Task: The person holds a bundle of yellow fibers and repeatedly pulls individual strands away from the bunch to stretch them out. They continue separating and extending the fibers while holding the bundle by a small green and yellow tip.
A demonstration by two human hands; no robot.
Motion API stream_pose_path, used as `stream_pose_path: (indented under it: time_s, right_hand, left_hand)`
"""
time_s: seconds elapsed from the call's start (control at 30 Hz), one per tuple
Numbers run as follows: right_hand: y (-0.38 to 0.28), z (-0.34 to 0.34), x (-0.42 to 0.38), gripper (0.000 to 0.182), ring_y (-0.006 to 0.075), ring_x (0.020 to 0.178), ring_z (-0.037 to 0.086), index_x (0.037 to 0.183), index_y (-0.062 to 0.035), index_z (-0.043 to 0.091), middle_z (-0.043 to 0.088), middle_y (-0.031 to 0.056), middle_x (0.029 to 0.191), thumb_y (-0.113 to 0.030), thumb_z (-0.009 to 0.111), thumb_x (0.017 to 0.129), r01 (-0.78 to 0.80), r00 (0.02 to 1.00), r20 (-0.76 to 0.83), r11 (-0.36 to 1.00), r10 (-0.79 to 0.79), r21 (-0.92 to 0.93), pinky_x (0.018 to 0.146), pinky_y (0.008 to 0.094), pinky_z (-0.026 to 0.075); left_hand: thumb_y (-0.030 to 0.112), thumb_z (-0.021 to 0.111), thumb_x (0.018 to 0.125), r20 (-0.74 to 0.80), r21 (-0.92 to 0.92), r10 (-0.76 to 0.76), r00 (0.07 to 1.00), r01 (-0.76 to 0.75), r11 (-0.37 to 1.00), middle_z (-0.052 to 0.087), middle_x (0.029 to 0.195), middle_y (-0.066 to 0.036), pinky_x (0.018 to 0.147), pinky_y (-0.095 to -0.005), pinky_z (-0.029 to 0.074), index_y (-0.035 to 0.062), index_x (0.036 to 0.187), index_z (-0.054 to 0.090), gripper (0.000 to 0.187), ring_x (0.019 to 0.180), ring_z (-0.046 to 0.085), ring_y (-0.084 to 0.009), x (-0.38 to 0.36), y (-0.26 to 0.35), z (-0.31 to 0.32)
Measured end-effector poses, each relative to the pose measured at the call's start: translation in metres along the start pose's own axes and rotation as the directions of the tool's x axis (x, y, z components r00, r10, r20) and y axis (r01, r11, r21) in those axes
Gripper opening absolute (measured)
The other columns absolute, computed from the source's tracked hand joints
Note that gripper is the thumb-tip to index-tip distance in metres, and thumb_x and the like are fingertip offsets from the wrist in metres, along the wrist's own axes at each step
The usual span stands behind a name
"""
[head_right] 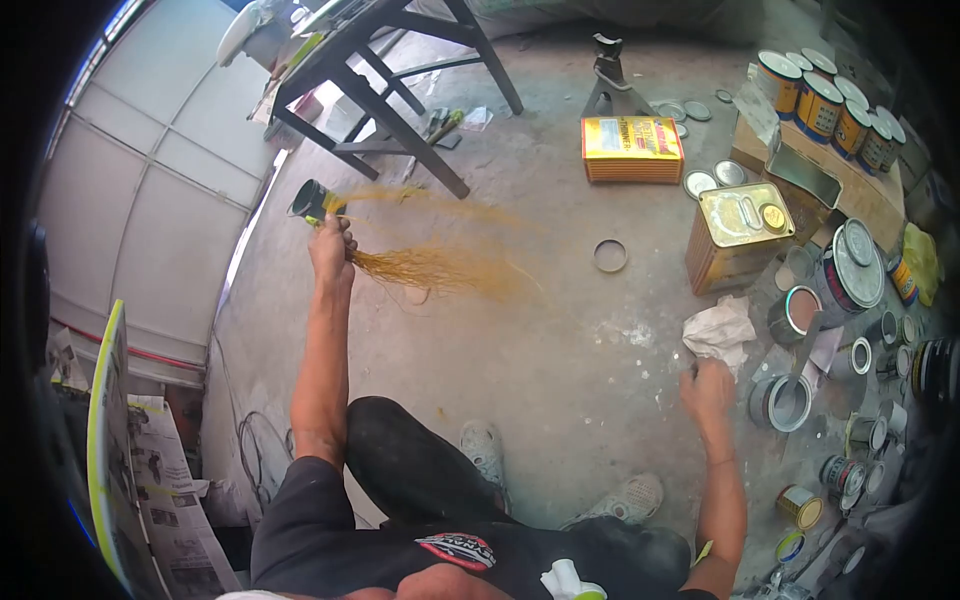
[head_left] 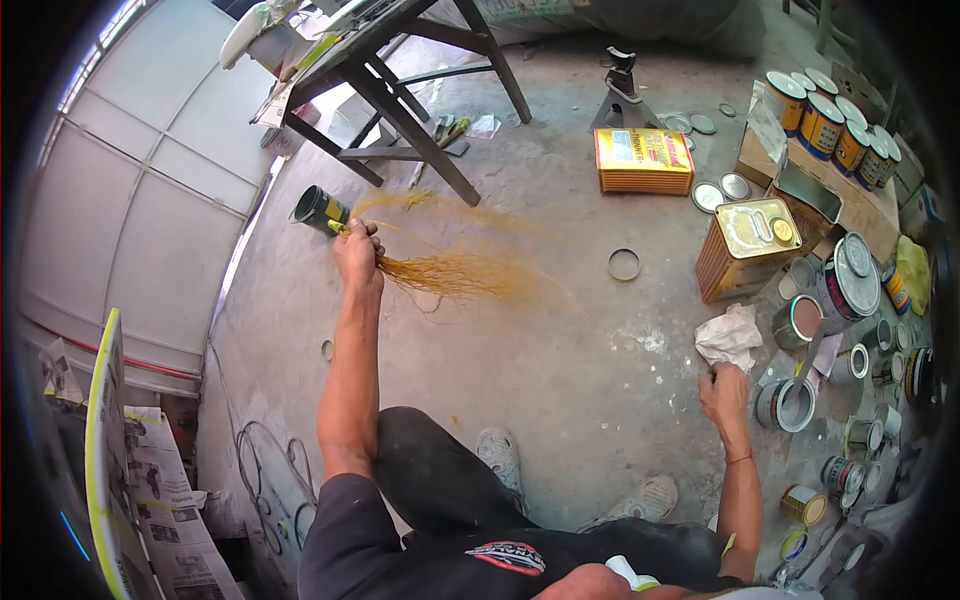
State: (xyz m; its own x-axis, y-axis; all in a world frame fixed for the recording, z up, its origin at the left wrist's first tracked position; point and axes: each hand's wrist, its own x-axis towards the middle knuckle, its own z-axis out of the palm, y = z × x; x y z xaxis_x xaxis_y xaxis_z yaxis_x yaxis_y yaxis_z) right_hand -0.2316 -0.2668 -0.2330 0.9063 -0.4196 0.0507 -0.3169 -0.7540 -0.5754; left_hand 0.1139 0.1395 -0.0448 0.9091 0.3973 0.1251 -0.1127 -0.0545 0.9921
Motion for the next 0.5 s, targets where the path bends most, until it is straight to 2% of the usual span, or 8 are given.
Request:
stream_pose_path:
  time_s: [0.03,0.07,0.13,0.17,0.23,0.33,0.43,0.5]
  right_hand:
    - [0.004,-0.008,0.004,0.019,0.0383,0.067,0.061,0.076,0.0055,0.064,0.061,0.0235,0.07,-0.013,0.057,0.076,-0.086,0.996,-0.02,0.996,0.086,0.02,0.063,0.0423,0.046]
    - [0.003,-0.019,0.01,0.02,0.0372,0.067,0.062,0.076,0.0058,0.064,0.061,0.0231,0.07,-0.013,0.057,0.077,-0.17,0.985,-0.036,0.985,0.172,0.038,0.063,0.042,0.047]
    - [-0.025,-0.038,0.02,0.015,0.0366,0.078,0.064,0.083,0.0025,0.067,0.065,0.0204,0.08,-0.009,0.06,0.078,-0.099,0.993,-0.038,0.978,0.108,0.181,0.068,0.0403,0.049]
    - [-0.046,-0.043,0.022,0.015,0.0347,0.078,0.064,0.086,0.002,0.067,0.066,0.0191,0.082,-0.01,0.062,0.078,-0.011,0.996,-0.086,0.954,0.038,0.299,0.069,0.0389,0.05]
    - [-0.09,-0.05,0.025,0.017,0.0316,0.078,0.066,0.091,0.0012,0.066,0.067,0.0168,0.087,-0.01,0.065,0.08,0.169,0.982,-0.153,0.888,-0.113,0.428,0.071,0.0367,0.051]
    - [-0.142,-0.06,0.022,0.017,0.0255,0.083,0.067,0.094,0.0017,0.066,0.068,0.0142,0.088,-0.008,0.066,0.081,0.317,0.948,-0.17,0.764,-0.268,0.562,0.074,0.0313,0.051]
    - [-0.163,-0.056,0.021,0.02,0.0284,0.082,0.068,0.096,0.0011,0.067,0.068,0.0162,0.09,-0.014,0.065,0.083,0.369,0.927,-0.179,0.716,-0.33,0.592,0.074,0.0353,0.052]
    - [-0.167,-0.049,0.019,0.022,0.0179,0.083,0.066,0.103,0.0024,0.066,0.069,0.0111,0.09,-0.013,0.063,0.087,0.133,0.952,0.078,0.63,-0.295,0.765,0.075,0.0302,0.052]
  left_hand:
    - [0.027,0.058,0.095,0.005,-0.003,0.0,1.0,0.0,1.0,0.055,0.07,-0.002,0.044,-0.0241,0.038,0.0041,0.084,0.055,0.025,0.048,0.044,-0.0078,-0.001,-0.001,0.0]
    - [0.028,0.058,0.094,0.203,0.113,-0.07,0.977,0.048,0.992,0.055,0.07,-0.002,0.044,-0.024,0.037,0.0045,0.084,0.054,0.026,0.048,0.044,-0.0077,-0.018,0.009,0.004]
    - [0.03,0.06,0.093,0.543,0.286,-0.182,0.82,0.023,0.958,0.055,0.068,-0.001,0.044,-0.0236,0.036,0.0046,0.083,0.054,0.028,0.048,0.044,-0.007,-0.056,0.012,0.017]
    - [0.034,0.062,0.093,0.628,0.37,-0.193,0.754,-0.071,0.926,0.054,0.066,0.002,0.045,-0.0218,0.032,0.0073,0.082,0.056,0.029,0.049,0.043,-0.005,-0.08,0.012,0.029]
    - [0.034,0.062,0.092,0.779,0.428,-0.35,0.521,-0.033,0.903,0.052,0.064,0.003,0.045,-0.022,0.031,0.0078,0.079,0.056,0.03,0.05,0.041,-0.0048,-0.119,0.02,0.046]
    - [0.034,0.063,0.092,0.857,0.448,-0.403,0.322,-0.075,0.891,0.051,0.064,0.003,0.046,-0.0223,0.031,0.0062,0.079,0.057,0.032,0.051,0.04,-0.0046,-0.169,0.029,0.063]
    - [0.032,0.063,0.092,0.867,0.481,-0.452,0.208,-0.119,0.868,0.05,0.06,0.002,0.046,-0.0243,0.033,0.0031,0.078,0.059,0.032,0.051,0.041,-0.0055,-0.194,0.03,0.069]
    - [0.033,0.063,0.092,0.873,0.478,-0.453,0.182,-0.133,0.868,0.05,0.062,0.003,0.047,-0.0239,0.033,0.0025,0.084,0.061,0.031,0.054,0.042,-0.0052,-0.2,0.023,0.068]
